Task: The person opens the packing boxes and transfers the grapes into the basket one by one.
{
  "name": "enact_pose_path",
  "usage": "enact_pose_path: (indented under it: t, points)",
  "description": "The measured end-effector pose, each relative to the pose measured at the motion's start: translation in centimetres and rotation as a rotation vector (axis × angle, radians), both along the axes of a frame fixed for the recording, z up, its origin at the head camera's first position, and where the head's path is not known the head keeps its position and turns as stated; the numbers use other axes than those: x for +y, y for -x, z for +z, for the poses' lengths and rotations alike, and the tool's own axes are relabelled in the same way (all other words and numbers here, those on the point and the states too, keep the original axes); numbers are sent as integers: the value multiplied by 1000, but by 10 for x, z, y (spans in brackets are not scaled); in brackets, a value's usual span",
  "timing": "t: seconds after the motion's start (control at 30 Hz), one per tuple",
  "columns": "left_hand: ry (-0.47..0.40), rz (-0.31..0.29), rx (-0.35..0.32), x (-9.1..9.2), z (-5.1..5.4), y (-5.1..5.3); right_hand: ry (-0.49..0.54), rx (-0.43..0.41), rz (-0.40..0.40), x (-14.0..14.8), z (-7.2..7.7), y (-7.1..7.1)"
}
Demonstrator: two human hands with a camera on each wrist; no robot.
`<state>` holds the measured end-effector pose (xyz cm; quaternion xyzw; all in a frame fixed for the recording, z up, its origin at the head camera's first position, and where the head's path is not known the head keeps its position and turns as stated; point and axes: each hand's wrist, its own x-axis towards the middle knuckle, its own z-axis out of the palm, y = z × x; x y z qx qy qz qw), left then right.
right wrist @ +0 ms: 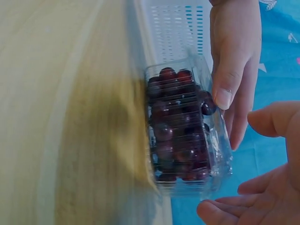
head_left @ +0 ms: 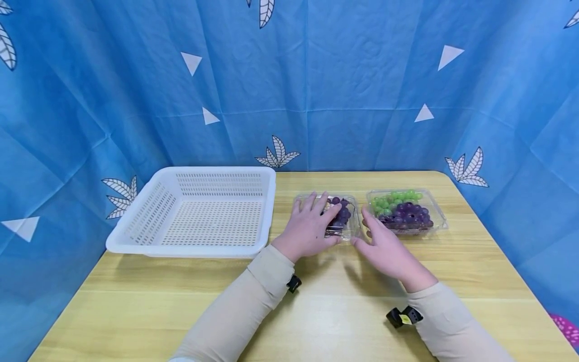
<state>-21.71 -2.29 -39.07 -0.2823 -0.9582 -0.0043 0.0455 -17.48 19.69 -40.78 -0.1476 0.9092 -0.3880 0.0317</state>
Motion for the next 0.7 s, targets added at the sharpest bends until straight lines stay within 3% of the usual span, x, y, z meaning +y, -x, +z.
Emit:
enact_pose_path:
  t: [0.2, 0.47, 0.7]
  points:
    - [7, 2, -15, 2, -4, 3, -12, 3, 6, 0, -7, 3]
    - [-1, 16, -65, 5, -4, 8, 81, -72, 5, 0, -12, 5]
    - [21, 35, -90, 7, -6, 11, 108, -89, 8, 1, -15, 6]
